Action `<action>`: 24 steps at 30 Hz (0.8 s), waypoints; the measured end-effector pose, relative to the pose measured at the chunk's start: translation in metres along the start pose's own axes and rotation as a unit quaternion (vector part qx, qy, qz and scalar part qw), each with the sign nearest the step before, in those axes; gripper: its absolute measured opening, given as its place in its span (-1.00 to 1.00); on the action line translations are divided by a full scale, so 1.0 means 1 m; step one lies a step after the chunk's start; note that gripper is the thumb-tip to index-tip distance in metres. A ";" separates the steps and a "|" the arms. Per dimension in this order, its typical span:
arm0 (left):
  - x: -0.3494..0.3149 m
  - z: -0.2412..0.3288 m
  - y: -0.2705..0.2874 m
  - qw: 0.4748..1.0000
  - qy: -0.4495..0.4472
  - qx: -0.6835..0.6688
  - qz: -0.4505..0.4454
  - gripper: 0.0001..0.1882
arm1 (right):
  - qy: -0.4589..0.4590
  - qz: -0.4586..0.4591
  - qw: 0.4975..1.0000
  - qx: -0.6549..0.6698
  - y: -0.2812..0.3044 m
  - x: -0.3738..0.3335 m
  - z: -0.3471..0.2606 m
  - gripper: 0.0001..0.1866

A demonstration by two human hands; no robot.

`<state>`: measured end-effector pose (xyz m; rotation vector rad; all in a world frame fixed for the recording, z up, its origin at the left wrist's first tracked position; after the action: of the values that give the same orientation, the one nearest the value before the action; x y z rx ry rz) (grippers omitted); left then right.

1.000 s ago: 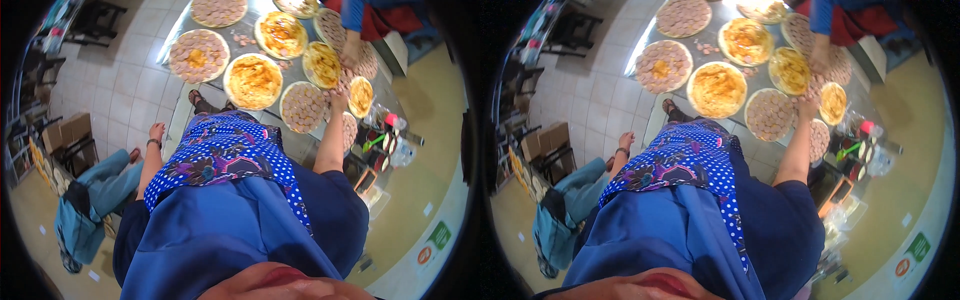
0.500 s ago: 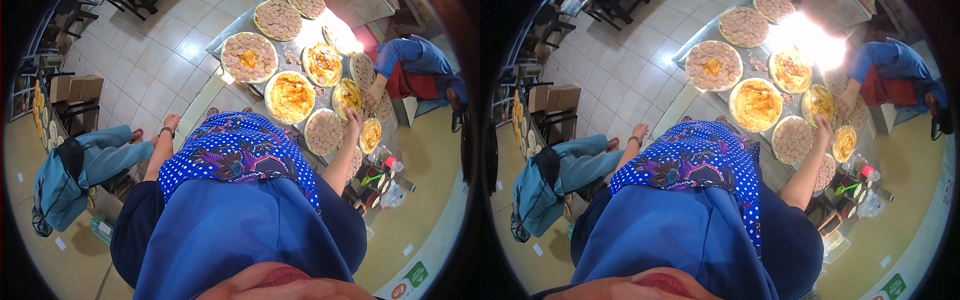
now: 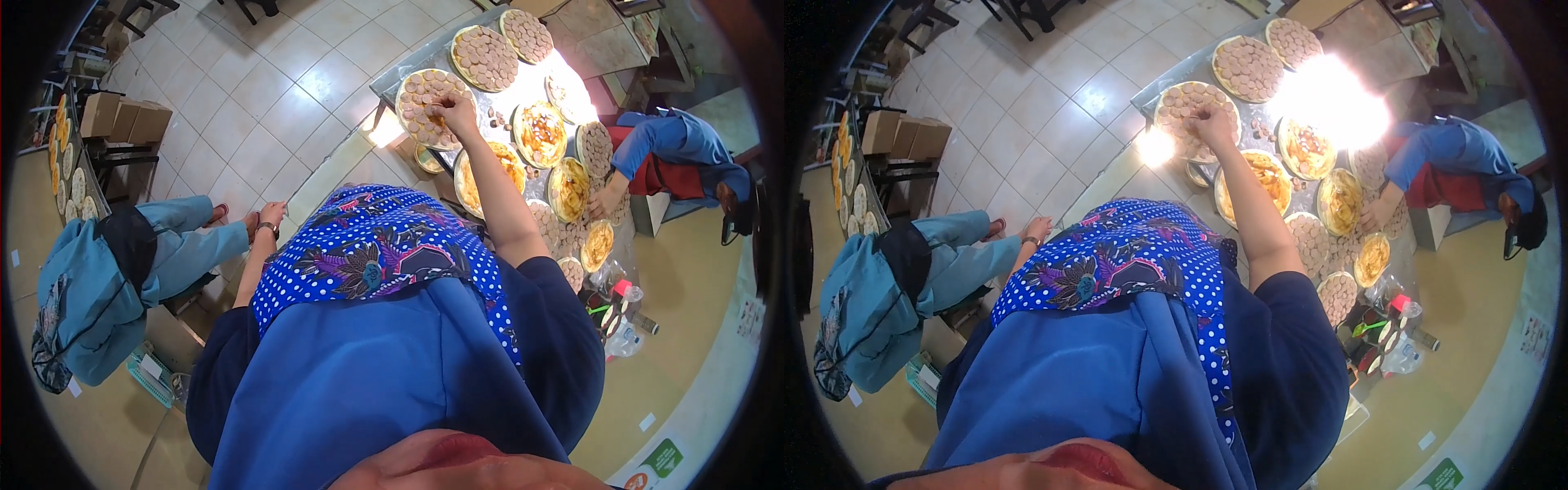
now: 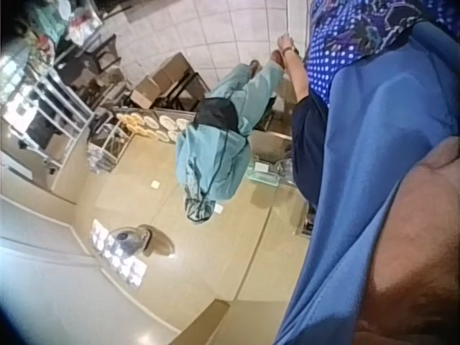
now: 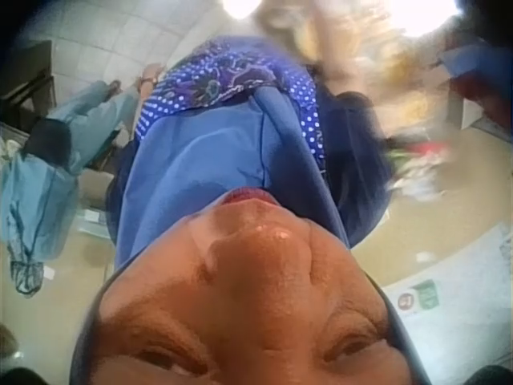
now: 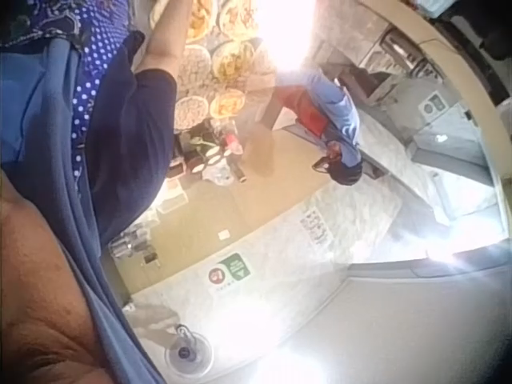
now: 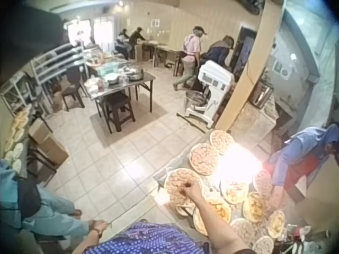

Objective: The recorder and others are assembling mini pizzas or snacks by placing sliced sausage and other toppings on dough bases.

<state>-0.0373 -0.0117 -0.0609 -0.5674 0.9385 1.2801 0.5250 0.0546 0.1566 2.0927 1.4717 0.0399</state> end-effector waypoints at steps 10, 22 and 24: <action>-0.009 -0.031 0.023 0.987 0.028 0.151 0.053 -0.64 | 0.105 0.048 0.981 -0.153 -0.009 0.010 -0.009 -0.84; 0.004 0.011 0.003 0.995 0.038 0.092 0.003 -0.68 | 0.113 0.089 0.967 -0.212 -0.005 0.002 0.030 -0.85; 0.029 -0.001 0.004 0.994 0.028 0.102 -0.020 -0.68 | 0.120 0.095 0.959 -0.237 -0.003 -0.002 0.026 -0.84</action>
<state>-0.0410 0.0042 -0.0849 -0.4611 1.0852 1.1213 0.5304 0.0422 0.1343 1.8620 1.2292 0.6758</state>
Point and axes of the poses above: each hand's wrist, its own x-axis towards the middle knuckle, its own y-axis out of the back of the hand, z = x × y, the point moved 5 cm from there along x, towards the middle knuckle, and after that the axes turned 1 degree about z, right-handed, at the moved point
